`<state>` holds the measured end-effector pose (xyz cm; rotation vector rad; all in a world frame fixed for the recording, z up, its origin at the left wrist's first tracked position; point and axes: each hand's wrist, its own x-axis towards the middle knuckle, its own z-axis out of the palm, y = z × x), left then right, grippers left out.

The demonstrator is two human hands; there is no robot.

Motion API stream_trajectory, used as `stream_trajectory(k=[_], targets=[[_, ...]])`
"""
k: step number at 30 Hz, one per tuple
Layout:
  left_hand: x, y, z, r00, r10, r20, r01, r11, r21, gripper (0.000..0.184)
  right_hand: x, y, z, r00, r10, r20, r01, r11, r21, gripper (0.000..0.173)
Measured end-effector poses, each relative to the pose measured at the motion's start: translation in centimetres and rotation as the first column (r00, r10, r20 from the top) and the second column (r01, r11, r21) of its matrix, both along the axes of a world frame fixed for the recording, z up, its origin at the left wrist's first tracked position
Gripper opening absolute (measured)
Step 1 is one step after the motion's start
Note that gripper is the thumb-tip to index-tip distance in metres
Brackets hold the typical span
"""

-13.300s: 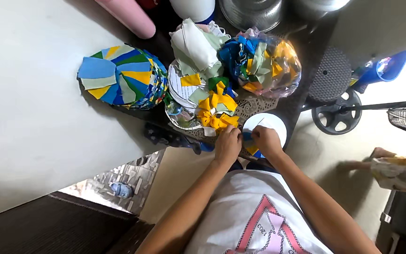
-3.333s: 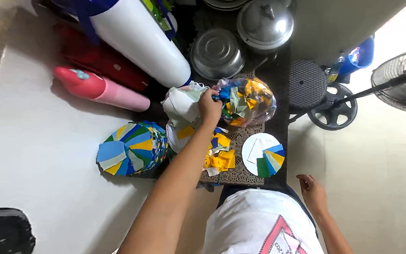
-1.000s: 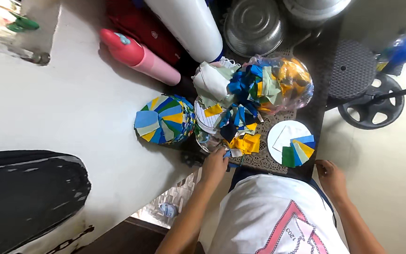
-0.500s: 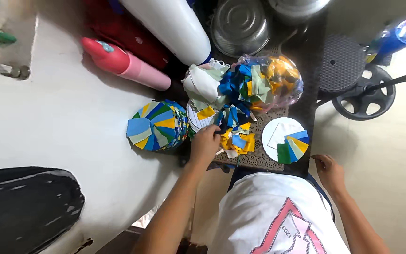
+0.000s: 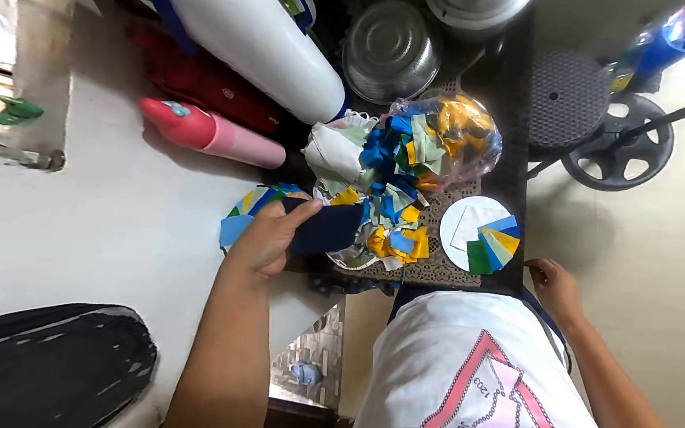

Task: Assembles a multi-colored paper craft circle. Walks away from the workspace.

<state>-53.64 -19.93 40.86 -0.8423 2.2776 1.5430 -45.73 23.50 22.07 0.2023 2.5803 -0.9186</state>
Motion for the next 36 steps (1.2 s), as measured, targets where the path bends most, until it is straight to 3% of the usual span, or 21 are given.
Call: stream_trajectory(k=[7, 9, 10, 12, 13, 16, 18, 23, 26, 30, 33, 36], targets=[[-4.4, -3.0, 1.2, 0.941, 0.182, -0.286, -0.154, 0.981, 0.12, 0.013, -0.1, 0.4, 0.2, 1.0, 0.024, 0.013, -0.024, 0.999, 0.023, 0.025], [-6.2, -4.0, 0.3, 0.923, 0.146, -0.357, -0.205, 0.969, -0.135, 0.018, -0.1, 0.5, 0.3, 0.999, 0.028, 0.018, -0.028, 0.999, 0.025, 0.025], [-6.8, -4.6, -0.3, 0.933, 0.058, -0.356, -0.185, 0.924, -0.334, 0.032, -0.1, 0.5, 0.3, 0.999, 0.028, 0.021, -0.028, 0.999, 0.026, 0.025], [-6.7, -4.4, -0.9, 0.964, -0.153, -0.218, -0.012, 0.794, -0.608, 0.048, 0.0, 0.4, 0.5, 0.999, 0.026, 0.019, -0.027, 0.999, 0.028, 0.025], [-6.3, -3.6, -1.5, 0.963, -0.238, -0.128, 0.099, 0.75, -0.654, 0.044, 0.0, 0.3, 0.5, 1.0, 0.023, 0.016, -0.024, 0.999, 0.031, 0.025], [-4.4, -0.3, -5.8, 0.906, -0.408, 0.116, 0.4, 0.732, -0.552, 0.025, 0.1, 0.2, 0.5, 1.0, 0.016, 0.013, -0.017, 0.999, 0.033, 0.025], [-3.4, 1.4, -8.4, 0.876, -0.456, 0.158, 0.467, 0.72, -0.514, 0.024, 0.2, 0.0, 0.7, 1.0, 0.014, 0.02, -0.015, 0.999, 0.035, 0.025], [-2.4, 4.0, -9.9, 0.892, -0.447, 0.064, 0.412, 0.749, -0.519, 0.015, 0.2, -0.2, 0.8, 1.0, 0.026, 0.009, -0.027, 0.999, 0.035, 0.025], [-2.5, 5.5, -10.3, 0.912, -0.388, 0.133, 0.394, 0.742, -0.542, 0.03, 0.0, -0.6, 0.8, 1.0, 0.026, -0.002, -0.026, 0.999, 0.03, 0.024], [-2.9, 6.3, -10.6, 0.918, -0.369, 0.145, 0.389, 0.767, -0.51, 0.02, 0.0, -0.5, 0.8, 1.0, 0.022, 0.008, -0.023, 0.999, 0.028, 0.025], [-2.3, 5.2, -9.6, 0.949, -0.309, 0.063, 0.313, 0.893, -0.322, 0.018, 0.2, -0.3, 0.7, 1.0, 0.004, 0.024, -0.005, 1.0, 0.024, 0.026], [-1.1, 3.9, -8.5, 0.99, -0.14, -0.024, 0.14, 0.99, 0.029, 0.006, 0.5, -0.1, 0.4, 1.0, 0.002, 0.028, -0.003, 1.0, 0.018, 0.026]])
